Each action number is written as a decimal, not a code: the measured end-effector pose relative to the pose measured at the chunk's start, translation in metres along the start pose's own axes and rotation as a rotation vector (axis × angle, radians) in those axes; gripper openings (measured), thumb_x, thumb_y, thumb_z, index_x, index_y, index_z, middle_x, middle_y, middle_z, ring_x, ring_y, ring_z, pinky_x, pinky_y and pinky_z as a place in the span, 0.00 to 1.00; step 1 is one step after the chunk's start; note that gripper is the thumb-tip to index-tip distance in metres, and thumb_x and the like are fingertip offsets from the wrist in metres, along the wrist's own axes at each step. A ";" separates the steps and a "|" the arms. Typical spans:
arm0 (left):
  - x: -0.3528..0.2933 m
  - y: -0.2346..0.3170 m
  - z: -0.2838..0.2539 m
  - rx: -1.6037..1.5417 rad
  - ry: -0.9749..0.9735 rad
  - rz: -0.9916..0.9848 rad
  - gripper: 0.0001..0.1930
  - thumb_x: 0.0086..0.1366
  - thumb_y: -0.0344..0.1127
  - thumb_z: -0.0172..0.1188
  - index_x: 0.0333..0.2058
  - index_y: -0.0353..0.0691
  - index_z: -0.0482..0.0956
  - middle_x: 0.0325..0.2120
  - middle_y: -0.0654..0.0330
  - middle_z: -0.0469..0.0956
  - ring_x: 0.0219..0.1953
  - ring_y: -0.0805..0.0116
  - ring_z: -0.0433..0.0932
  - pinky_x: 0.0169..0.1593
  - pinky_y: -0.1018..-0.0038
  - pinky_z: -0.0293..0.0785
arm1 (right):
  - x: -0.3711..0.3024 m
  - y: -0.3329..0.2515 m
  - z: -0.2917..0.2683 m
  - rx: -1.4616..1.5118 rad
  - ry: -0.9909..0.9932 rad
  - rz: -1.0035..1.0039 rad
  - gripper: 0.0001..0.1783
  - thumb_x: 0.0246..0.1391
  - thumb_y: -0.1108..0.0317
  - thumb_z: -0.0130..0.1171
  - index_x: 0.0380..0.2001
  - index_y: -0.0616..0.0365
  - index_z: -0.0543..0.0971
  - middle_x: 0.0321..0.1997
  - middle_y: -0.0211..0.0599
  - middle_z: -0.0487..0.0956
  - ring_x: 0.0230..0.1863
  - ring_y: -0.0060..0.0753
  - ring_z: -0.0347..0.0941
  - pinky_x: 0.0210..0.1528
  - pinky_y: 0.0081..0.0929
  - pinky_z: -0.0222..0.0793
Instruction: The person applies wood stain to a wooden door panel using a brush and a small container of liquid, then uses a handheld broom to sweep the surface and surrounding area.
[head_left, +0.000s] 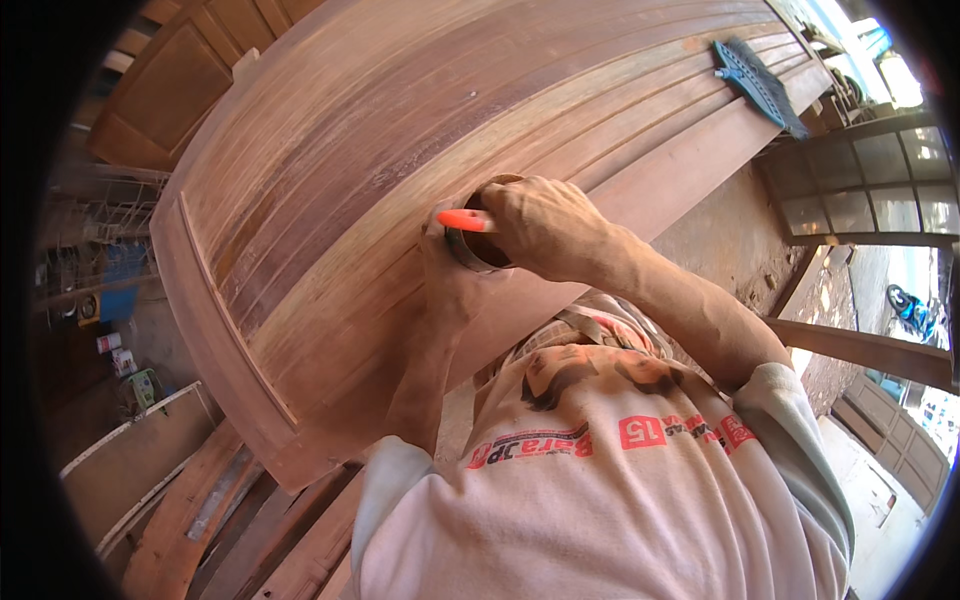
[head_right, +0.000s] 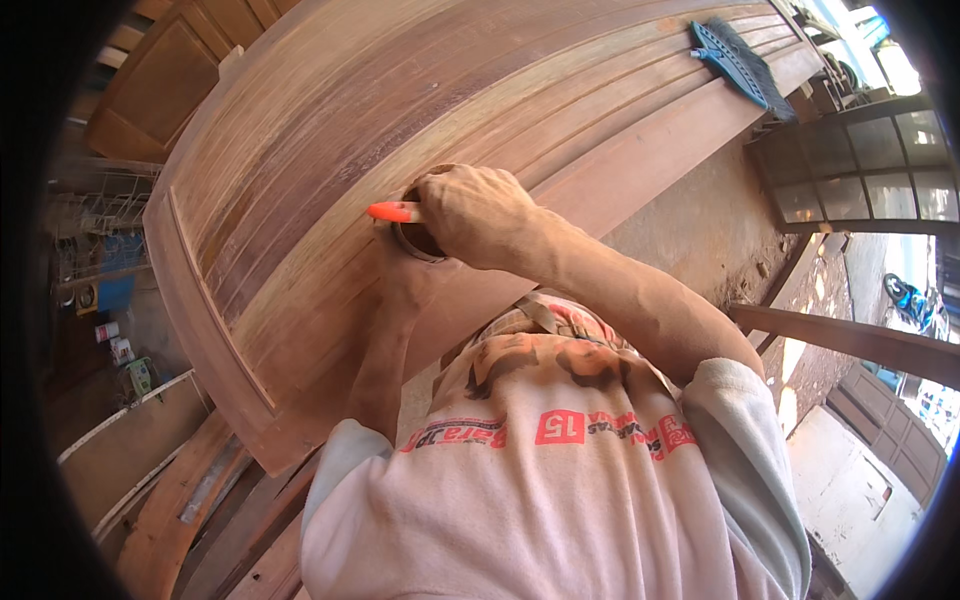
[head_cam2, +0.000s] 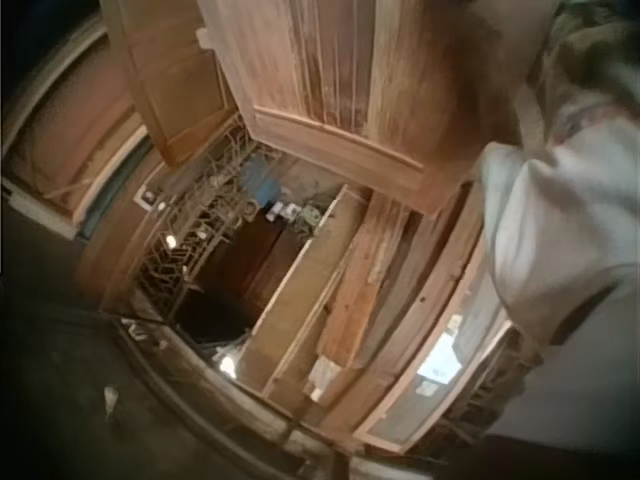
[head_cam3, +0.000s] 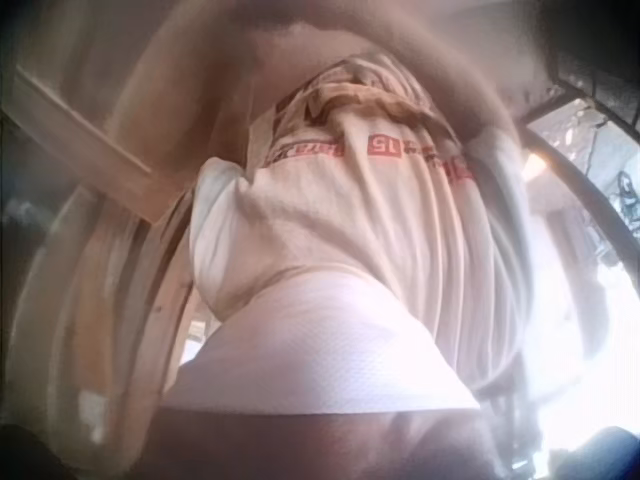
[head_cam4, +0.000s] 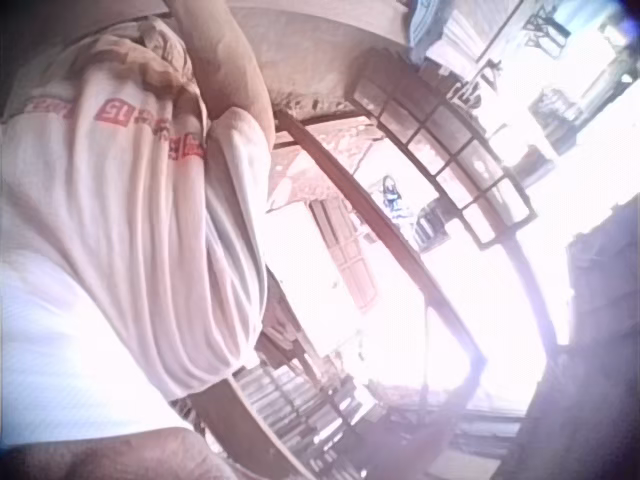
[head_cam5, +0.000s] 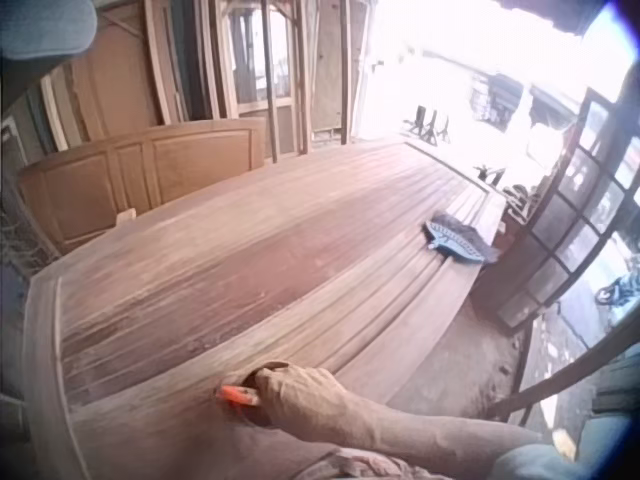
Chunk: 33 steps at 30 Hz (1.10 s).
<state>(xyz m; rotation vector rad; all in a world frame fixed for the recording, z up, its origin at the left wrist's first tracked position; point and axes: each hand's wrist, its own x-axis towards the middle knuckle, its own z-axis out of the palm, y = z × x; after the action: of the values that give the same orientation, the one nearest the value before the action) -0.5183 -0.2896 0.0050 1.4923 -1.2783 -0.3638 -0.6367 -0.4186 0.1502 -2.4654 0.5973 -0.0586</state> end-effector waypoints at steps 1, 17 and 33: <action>0.006 0.013 -0.005 0.057 -0.007 0.005 0.52 0.48 0.29 0.85 0.65 0.37 0.55 0.55 0.51 0.73 0.56 0.60 0.76 0.59 0.61 0.76 | -0.001 0.000 -0.010 0.060 -0.083 0.064 0.14 0.69 0.59 0.60 0.38 0.61 0.81 0.35 0.51 0.84 0.40 0.55 0.84 0.41 0.49 0.78; 0.012 -0.012 -0.020 0.016 -0.119 0.023 0.48 0.45 0.34 0.85 0.62 0.37 0.64 0.57 0.48 0.70 0.57 0.49 0.73 0.59 0.53 0.71 | -0.036 0.011 -0.035 -0.041 -0.040 -0.018 0.14 0.69 0.57 0.58 0.42 0.57 0.82 0.41 0.43 0.83 0.43 0.52 0.82 0.43 0.48 0.76; 0.022 -0.003 -0.011 -0.114 -0.087 0.078 0.45 0.48 0.33 0.85 0.60 0.37 0.64 0.50 0.50 0.75 0.48 0.53 0.80 0.53 0.60 0.77 | 0.001 0.021 -0.014 -0.062 -0.090 -0.083 0.16 0.66 0.57 0.60 0.46 0.58 0.81 0.47 0.42 0.83 0.47 0.54 0.82 0.46 0.48 0.78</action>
<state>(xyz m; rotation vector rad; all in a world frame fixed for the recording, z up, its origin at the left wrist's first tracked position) -0.5001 -0.3030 0.0151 1.3391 -1.3577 -0.4465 -0.6464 -0.4423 0.1500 -2.5367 0.4650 0.0384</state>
